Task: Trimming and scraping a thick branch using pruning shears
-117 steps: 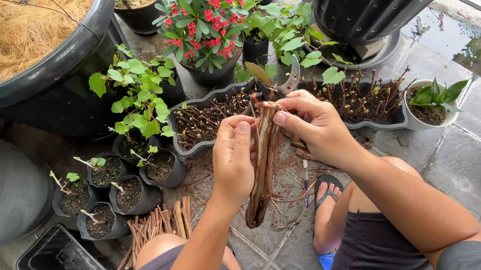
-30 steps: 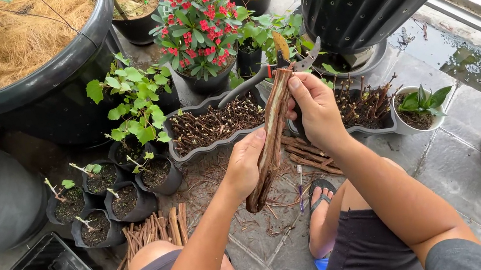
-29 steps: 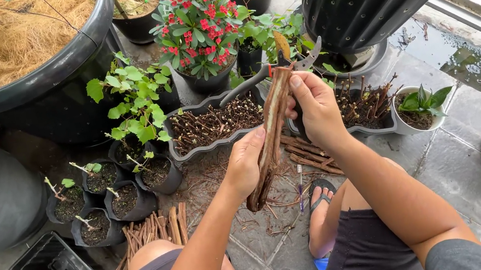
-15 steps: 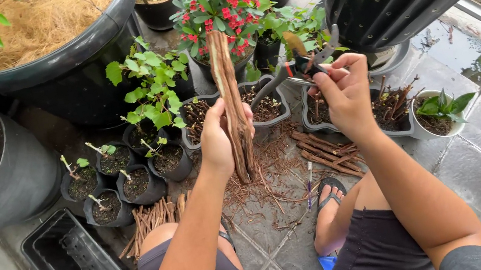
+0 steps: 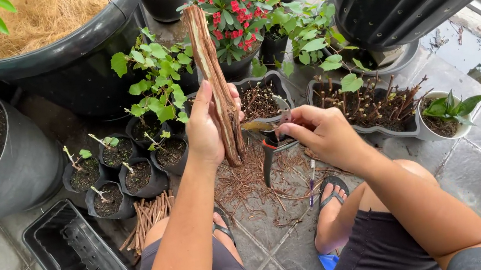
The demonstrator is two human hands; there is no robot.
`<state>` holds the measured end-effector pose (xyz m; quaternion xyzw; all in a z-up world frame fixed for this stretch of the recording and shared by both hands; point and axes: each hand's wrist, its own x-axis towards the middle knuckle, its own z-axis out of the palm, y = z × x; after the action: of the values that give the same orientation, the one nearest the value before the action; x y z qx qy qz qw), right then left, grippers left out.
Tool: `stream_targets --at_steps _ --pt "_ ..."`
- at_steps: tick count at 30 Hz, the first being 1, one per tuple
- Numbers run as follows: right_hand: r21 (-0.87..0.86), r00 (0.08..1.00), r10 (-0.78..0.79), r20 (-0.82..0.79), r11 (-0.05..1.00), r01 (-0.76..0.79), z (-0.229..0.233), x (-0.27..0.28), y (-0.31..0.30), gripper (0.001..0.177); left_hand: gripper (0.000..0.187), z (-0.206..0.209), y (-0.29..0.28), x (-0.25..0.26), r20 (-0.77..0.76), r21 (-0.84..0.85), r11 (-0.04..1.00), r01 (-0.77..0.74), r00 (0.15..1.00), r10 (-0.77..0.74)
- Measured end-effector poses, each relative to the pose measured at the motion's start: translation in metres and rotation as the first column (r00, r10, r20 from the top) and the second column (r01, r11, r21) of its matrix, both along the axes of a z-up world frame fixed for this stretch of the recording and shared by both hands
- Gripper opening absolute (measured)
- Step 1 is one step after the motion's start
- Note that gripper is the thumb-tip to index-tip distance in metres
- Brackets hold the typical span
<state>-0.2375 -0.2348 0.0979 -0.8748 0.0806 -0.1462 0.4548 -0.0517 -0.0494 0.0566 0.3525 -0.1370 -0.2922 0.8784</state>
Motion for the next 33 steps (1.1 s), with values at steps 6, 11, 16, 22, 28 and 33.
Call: stream_targets --at_steps 6,11,16,22,28,33 --pt "-0.089 0.991 -0.075 0.113 0.992 0.085 -0.009 -0.001 -0.001 0.017 0.055 -0.004 0.003 0.0 0.047 0.053 0.999 0.003 0.999 -0.005" --pt "-0.282 0.983 -0.044 0.178 0.955 0.094 0.002 0.001 -0.001 0.019 0.053 -0.027 -0.011 0.001 0.071 0.057 0.998 0.002 0.997 -0.006" --pt "-0.494 0.976 0.012 0.216 0.864 0.099 0.018 0.001 0.001 0.022 0.054 -0.036 -0.018 0.004 0.072 0.064 0.998 0.028 0.997 -0.032" --pt "-0.607 0.979 0.13 0.154 0.795 -0.01 0.034 0.001 0.0 0.021 0.052 -0.041 -0.022 0.0 0.005 0.075 0.997 -0.009 1.0 0.009" --pt "-0.646 0.977 0.202 0.073 0.756 -0.108 0.039 -0.001 -0.003 0.021 0.052 -0.053 -0.027 0.004 -0.009 0.067 0.998 -0.007 1.0 0.008" --pt "-0.673 0.946 0.321 0.053 0.711 -0.203 0.029 -0.006 -0.002 0.023 0.047 -0.041 -0.022 0.006 -0.005 0.077 0.997 -0.008 1.0 0.008"
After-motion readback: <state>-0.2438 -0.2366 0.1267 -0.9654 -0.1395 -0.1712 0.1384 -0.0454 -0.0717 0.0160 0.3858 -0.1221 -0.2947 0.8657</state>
